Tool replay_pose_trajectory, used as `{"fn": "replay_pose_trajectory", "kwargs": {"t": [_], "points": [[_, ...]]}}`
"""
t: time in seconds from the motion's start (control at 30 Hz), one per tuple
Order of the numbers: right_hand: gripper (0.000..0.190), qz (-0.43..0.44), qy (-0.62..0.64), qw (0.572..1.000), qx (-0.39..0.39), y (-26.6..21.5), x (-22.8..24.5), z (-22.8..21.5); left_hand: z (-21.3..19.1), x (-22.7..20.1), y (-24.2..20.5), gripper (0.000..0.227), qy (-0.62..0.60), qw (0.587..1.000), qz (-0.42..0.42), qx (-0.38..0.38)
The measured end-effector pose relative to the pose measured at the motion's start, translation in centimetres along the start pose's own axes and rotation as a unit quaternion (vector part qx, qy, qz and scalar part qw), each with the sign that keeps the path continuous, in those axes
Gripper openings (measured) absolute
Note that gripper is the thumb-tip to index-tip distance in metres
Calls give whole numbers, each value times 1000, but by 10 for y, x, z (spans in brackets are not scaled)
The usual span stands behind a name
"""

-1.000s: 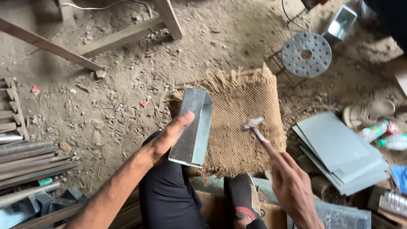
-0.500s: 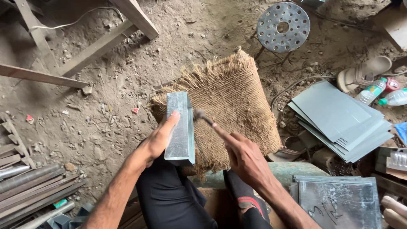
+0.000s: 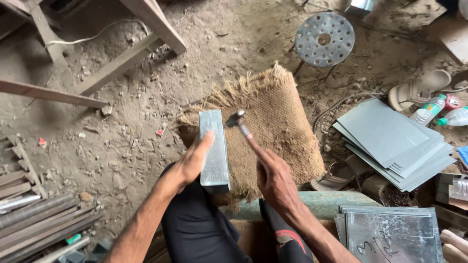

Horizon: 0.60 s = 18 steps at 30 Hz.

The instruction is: The person hammers a rectangular metal piece placed on a burlap pad. They repeatedly strike the metal with a hammer, repositioning it to hit different edges and surfaces.

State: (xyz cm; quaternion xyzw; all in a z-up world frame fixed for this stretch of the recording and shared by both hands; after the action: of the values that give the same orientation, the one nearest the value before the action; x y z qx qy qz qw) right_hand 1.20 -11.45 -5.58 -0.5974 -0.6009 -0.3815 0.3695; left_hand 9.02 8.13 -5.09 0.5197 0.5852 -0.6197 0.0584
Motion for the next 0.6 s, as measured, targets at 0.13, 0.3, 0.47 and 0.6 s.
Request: {"fn": "replay_pose_trajectory", "kwargs": {"t": [0.13,0.3,0.47,0.6], "points": [[63,-4,-9,1000,4,0,5,-2,-2,9,0,88,-22,999,-42,25],[62,54,-21,996,62,7,12,-4,-7,10,12,92,-16,999,-42,19],[62,-10,-50,997,49,8,26,0,-7,10,10,92,-22,998,-22,49],[51,52,-57,992,95,14,12,0,-9,4,12,91,-22,998,-58,20]]}}
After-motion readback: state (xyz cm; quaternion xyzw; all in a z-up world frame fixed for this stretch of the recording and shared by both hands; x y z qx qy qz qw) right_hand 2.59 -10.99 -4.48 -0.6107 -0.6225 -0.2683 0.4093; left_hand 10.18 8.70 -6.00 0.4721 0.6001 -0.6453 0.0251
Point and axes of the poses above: each hand's wrist, its own y-axis towards the middle knuckle, its own z-axis out of the palm, x = y × z, the point moved 6 cm from there along y, towards the middle knuckle, and after that the axes turned 1 degree about -x, right-handed, at the moved point
